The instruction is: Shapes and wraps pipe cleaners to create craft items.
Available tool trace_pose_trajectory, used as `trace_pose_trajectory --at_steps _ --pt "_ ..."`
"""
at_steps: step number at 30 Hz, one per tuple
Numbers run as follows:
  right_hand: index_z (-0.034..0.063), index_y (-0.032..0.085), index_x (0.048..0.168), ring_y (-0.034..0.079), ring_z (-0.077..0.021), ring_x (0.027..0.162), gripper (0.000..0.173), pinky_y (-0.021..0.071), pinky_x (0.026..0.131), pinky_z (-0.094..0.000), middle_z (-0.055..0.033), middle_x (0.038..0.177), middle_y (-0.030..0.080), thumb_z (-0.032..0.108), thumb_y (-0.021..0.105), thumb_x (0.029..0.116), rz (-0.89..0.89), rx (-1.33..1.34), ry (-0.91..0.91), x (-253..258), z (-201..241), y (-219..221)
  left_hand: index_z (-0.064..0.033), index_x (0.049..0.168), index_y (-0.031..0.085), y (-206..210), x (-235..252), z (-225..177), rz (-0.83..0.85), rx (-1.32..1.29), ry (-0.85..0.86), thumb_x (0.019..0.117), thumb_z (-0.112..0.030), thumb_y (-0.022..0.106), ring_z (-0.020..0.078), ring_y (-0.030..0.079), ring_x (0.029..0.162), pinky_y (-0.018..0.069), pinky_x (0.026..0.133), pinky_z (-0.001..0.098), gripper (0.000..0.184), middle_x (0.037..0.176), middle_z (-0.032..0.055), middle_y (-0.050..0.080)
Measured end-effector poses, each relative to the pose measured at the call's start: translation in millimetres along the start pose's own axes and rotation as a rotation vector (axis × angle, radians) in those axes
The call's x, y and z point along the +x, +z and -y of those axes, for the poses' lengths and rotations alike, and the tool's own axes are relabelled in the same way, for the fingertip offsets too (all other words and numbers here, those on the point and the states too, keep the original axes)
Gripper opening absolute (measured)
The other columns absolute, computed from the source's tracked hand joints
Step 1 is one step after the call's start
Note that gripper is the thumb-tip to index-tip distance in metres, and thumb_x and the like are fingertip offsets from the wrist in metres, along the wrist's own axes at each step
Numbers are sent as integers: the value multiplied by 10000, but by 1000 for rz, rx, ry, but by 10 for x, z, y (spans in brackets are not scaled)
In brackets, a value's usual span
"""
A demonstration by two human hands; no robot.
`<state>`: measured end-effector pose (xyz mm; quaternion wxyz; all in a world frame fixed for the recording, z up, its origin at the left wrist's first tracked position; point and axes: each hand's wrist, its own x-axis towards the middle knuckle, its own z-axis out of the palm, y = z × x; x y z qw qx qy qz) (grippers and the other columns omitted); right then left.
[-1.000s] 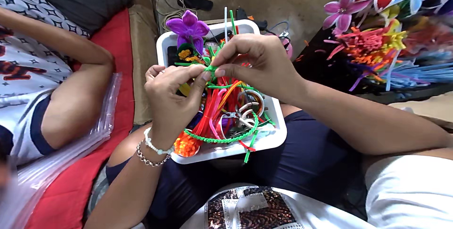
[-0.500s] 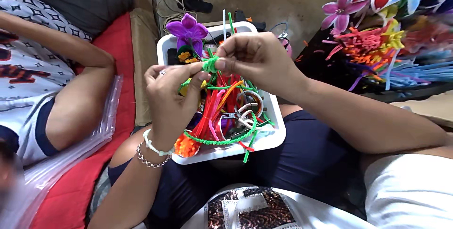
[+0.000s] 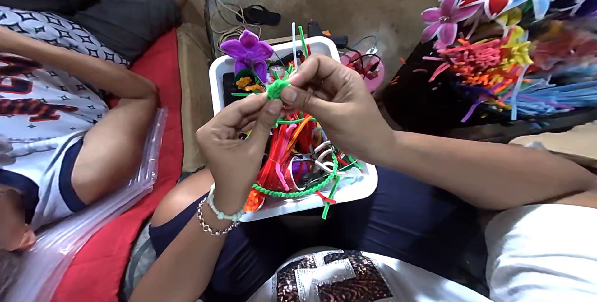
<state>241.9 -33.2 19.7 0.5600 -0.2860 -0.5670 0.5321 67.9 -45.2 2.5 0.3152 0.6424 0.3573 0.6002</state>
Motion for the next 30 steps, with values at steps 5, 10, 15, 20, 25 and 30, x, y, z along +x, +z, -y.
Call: trace_pose_trajectory --at_steps 5,10,15,20,25,30 --pt "-9 628 1071 679 -85 923 122 604 817 -236 -58 1035 664 35 674 967 126 -204 -55 86 1 -103 16 1057 740 -140 54 85 59 202 100 942 -50 723 40 727 922 584 958 280 133 984 -10 768" --pt "-55 700 1098 706 -109 901 181 614 823 -266 -108 1023 721 57 698 955 205 -618 -354 180 31 -241 -15 985 777 -214 94 103 146 379 207 919 -87 751 59 736 844 469 1112 482 101 914 13 783" --pt "-5 750 998 699 -77 838 110 603 776 -227 -73 934 727 87 721 946 216 -698 -372 166 34 -252 -21 975 782 -214 93 107 136 427 240 918 -90 740 57 736 832 448 1126 482 98 909 21 784" --pt "-31 706 1011 698 -60 792 95 609 736 -210 -50 924 731 9 720 927 191 -310 -100 148 -7 -226 -15 1007 759 -193 68 121 109 307 157 928 -107 751 60 725 890 512 1080 424 121 947 0 770" --pt "-15 711 1025 697 -60 824 119 606 754 -217 -50 938 726 62 724 935 228 -529 -201 176 -15 -260 -5 1012 739 -193 74 124 146 269 86 920 -78 745 50 716 877 566 979 321 117 930 -12 757" --pt "-39 703 1026 713 -77 793 115 625 732 -234 -55 915 736 16 725 927 107 -370 -174 126 -37 -173 13 1093 735 -93 -2 113 18 133 15 877 -18 786 76 747 922 613 922 272 224 1012 -2 778"
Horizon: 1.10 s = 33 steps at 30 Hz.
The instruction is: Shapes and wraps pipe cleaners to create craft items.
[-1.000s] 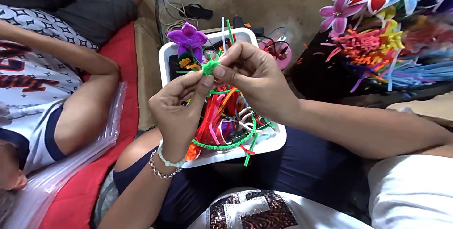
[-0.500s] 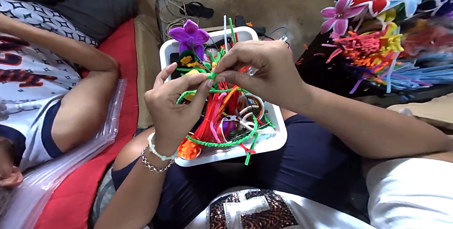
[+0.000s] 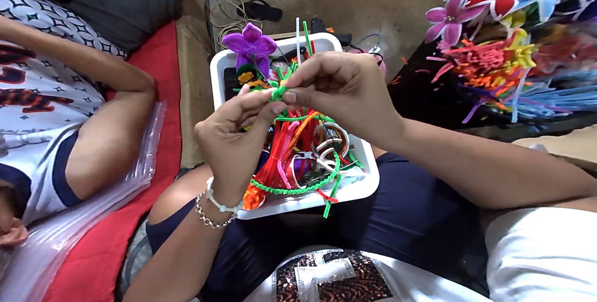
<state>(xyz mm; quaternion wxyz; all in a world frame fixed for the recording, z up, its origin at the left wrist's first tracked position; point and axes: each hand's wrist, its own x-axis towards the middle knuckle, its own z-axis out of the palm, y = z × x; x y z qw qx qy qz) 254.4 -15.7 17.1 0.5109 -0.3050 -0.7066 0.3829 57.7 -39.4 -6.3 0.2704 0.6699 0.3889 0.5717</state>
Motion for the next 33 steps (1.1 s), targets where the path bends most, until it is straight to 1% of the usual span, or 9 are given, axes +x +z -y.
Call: trace_pose_trajectory --at_steps 3,8,14,18,20,23,25,29,33 --pt "-54 675 1033 722 -106 803 118 637 751 -257 -74 933 728 -38 708 920 -56 195 82 -28 -7 78 8 1114 733 79 -67 6 -67 -157 -52 874 27 773 71 746 895 634 808 232 244 1034 -7 775" --pt "-27 671 1002 742 -131 821 91 649 791 -296 -70 931 734 -63 693 921 -85 409 223 -93 -54 182 -10 1071 737 71 -60 3 -78 -175 -108 907 15 745 61 740 867 630 799 225 166 984 -21 772" --pt "-33 676 1152 708 -129 1012 226 617 881 -292 -94 1112 713 89 701 963 56 -90 23 21 -84 36 -26 1110 706 -41 25 23 -51 -123 -101 967 -54 700 101 745 911 633 857 278 146 1007 -18 762" --pt "-61 559 1199 701 -138 1033 338 600 930 -309 -118 1107 682 106 712 949 158 -26 41 -14 -173 127 -32 1119 703 -17 26 11 -64 -210 -129 978 -65 686 135 751 930 632 880 313 146 1015 0 766" --pt "-41 511 1219 707 -116 986 353 598 908 -286 -98 1066 693 97 705 958 211 68 101 -40 -176 183 -40 1114 705 -1 16 0 -66 -218 -148 979 -72 688 105 741 905 628 849 279 140 1007 -17 760" --pt "-25 518 1201 714 -101 792 275 617 747 -252 -63 893 710 42 666 978 217 97 158 -27 -146 196 -23 1117 697 -38 26 18 -60 -189 -136 980 -66 684 147 750 938 630 882 315 144 1025 16 763" --pt "-29 548 1203 684 -78 737 242 605 681 -229 -41 868 683 47 642 992 184 -7 118 -8 -117 164 -27 1106 695 -71 42 26 -52 -126 -114 973 -64 693 124 747 919 631 868 300 139 1009 -6 761" --pt "-26 641 1169 635 -61 781 213 562 712 -217 -44 904 670 105 636 1001 144 -304 -72 34 -75 76 -27 1089 692 -110 64 -2 4 -1 -90 962 -63 708 59 740 860 635 807 235 134 971 -41 754" --pt "-18 686 1151 673 -84 815 210 590 727 -221 -84 952 696 111 671 986 151 -407 -158 53 -19 9 -7 1059 705 -104 67 -23 63 78 -62 947 -49 719 19 728 851 619 776 187 120 959 -39 753"
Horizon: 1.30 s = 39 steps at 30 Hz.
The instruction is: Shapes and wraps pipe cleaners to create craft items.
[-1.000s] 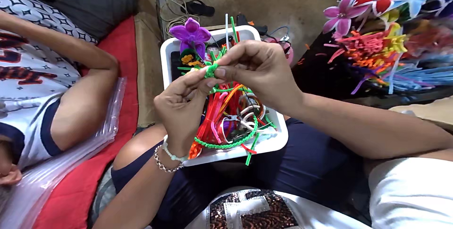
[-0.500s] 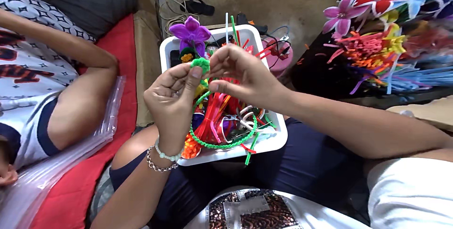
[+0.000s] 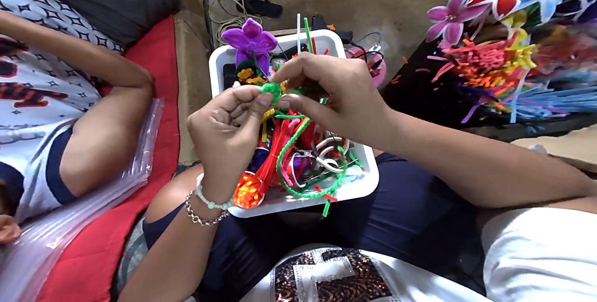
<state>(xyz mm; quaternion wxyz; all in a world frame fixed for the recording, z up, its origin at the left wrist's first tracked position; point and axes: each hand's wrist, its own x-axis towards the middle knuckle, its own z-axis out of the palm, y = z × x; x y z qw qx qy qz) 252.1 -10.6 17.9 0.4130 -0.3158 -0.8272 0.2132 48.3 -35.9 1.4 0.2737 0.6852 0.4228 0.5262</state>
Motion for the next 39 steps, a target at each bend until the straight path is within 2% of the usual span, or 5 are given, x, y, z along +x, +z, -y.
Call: trace_pose_trajectory --at_steps 9,17,27,31,39 --pt "42 745 1007 665 -19 789 124 557 725 -176 -19 894 726 151 708 961 49 25 99 -13 -46 -100 -23 1038 733 -7 11 32 83 117 55 933 -91 738 34 724 908 541 1042 334 126 954 -31 764" --pt "24 721 1006 666 -24 790 127 569 732 -188 -19 887 714 140 719 954 28 92 107 -22 -68 -68 -22 1063 695 -8 12 -9 96 -68 -48 961 -65 704 46 722 852 619 778 210 112 973 -24 737" --pt "31 696 1080 661 -33 754 153 580 691 -204 -6 894 701 158 658 1004 97 197 168 -6 -73 -85 -48 1076 737 -86 44 9 178 109 40 909 -89 758 38 719 854 551 973 312 173 936 -38 766" --pt "44 683 1010 641 -24 701 121 559 641 -190 10 832 681 163 684 988 113 239 242 -12 -95 -84 -123 1149 531 -106 49 -3 215 55 -6 898 -62 770 17 713 769 597 679 173 352 877 -73 734" --pt "20 644 1098 657 -40 747 131 579 680 -200 -8 895 682 103 654 997 45 301 257 -15 -67 -24 -87 1090 584 -44 59 34 209 -40 -7 966 -53 676 43 662 853 575 784 203 158 945 -37 653"
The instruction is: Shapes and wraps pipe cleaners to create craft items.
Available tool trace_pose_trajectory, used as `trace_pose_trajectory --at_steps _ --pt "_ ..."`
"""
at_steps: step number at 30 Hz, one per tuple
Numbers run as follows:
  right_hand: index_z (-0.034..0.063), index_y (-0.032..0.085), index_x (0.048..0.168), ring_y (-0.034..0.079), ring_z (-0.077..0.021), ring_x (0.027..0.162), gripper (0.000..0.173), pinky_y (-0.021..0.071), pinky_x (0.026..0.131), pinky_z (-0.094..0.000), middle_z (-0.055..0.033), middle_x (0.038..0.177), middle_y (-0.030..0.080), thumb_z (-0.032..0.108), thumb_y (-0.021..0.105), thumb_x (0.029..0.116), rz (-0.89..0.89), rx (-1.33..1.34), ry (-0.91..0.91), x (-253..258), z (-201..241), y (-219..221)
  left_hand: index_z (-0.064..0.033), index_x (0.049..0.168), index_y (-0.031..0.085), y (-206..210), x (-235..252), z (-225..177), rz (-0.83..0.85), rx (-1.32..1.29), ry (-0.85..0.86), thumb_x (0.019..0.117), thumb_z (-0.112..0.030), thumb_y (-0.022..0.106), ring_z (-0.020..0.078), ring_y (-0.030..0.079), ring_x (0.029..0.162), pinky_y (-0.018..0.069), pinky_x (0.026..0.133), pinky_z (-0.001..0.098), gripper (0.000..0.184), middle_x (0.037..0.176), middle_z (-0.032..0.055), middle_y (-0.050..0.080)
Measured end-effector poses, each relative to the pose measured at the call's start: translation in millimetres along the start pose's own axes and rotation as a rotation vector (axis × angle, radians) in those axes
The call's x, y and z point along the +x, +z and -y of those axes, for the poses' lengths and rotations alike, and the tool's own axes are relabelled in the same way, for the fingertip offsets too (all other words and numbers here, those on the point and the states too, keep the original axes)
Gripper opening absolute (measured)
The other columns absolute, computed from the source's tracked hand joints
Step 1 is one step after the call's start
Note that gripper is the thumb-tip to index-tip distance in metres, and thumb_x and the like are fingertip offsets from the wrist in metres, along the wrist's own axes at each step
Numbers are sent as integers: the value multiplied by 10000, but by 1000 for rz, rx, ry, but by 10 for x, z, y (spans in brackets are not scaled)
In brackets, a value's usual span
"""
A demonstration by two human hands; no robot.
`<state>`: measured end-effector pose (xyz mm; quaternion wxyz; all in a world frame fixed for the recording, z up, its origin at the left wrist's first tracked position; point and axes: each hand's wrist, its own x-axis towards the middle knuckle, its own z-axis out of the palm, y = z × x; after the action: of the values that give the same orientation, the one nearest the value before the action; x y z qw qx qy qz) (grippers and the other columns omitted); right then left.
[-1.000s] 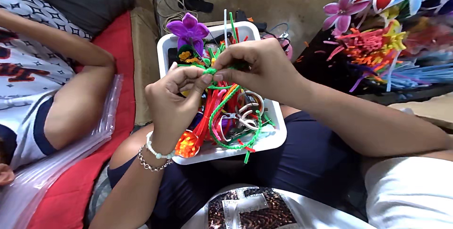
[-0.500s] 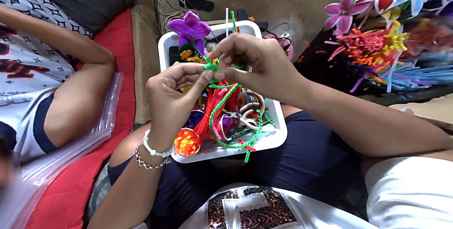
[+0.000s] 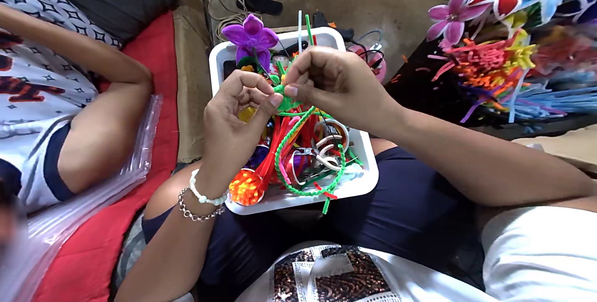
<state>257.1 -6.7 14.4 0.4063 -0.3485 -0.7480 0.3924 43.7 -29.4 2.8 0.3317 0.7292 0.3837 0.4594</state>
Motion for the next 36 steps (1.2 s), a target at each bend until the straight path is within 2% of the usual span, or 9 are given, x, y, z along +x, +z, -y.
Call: trace_pose_trajectory --at_steps 2,3,6,13,16,18,23,28,36 --pt "12 619 1195 646 -39 769 225 565 687 -186 -13 938 682 94 661 989 35 14 -35 0 19 -13 -81 1088 591 -31 3 -3 19 0 -3 958 -44 682 42 669 839 579 774 203 163 931 -36 664" --pt "5 630 1197 646 -42 780 243 567 696 -189 -19 954 684 92 679 975 60 20 -60 1 23 -23 -77 1089 596 -50 6 -3 28 1 -3 955 -44 683 42 669 837 577 772 205 164 928 -37 669" --pt "-3 683 1123 640 -51 777 217 566 708 -201 -38 960 693 77 741 930 96 21 -100 3 14 -36 -76 1092 610 -93 10 1 39 17 -1 951 -43 691 39 672 835 577 766 202 166 939 -39 681" --pt "-21 708 1042 695 -64 812 126 605 759 -217 -51 955 733 22 727 925 -5 87 -37 -14 -14 20 -41 1130 638 -63 -1 9 13 10 4 997 -74 640 23 670 891 571 787 184 137 1014 -26 686" --pt "-32 702 1043 707 -79 847 126 612 789 -232 -65 975 736 9 725 925 -54 108 -53 -20 -24 39 -49 1192 612 -26 -1 24 17 -96 -18 962 -31 675 55 673 929 584 825 208 239 1057 -12 672" --pt "-28 704 1034 707 -80 846 119 612 789 -235 -65 971 737 11 726 924 -53 96 -63 -19 -28 43 -56 1174 610 -14 -3 27 9 -112 -28 940 11 683 65 669 930 587 830 217 254 1038 -12 662" --pt "-15 640 1138 704 -101 946 198 611 840 -262 -73 1055 703 82 681 970 6 -22 -79 4 -41 6 -21 1120 633 -62 18 52 78 114 57 933 -55 697 71 678 948 584 868 246 200 1044 20 686" --pt "36 745 1044 706 -54 827 116 609 766 -219 -20 945 747 98 721 949 22 -81 -35 7 -53 -28 -37 1173 564 -57 14 44 91 255 89 922 -114 737 75 689 927 582 849 251 314 1006 16 697" --pt "-29 713 1066 706 -98 867 128 626 785 -255 -74 1003 715 41 694 960 -212 45 -131 -31 -23 129 -53 1130 618 150 -42 -18 -174 -168 -44 892 27 746 82 711 901 622 788 229 281 1080 -4 690"
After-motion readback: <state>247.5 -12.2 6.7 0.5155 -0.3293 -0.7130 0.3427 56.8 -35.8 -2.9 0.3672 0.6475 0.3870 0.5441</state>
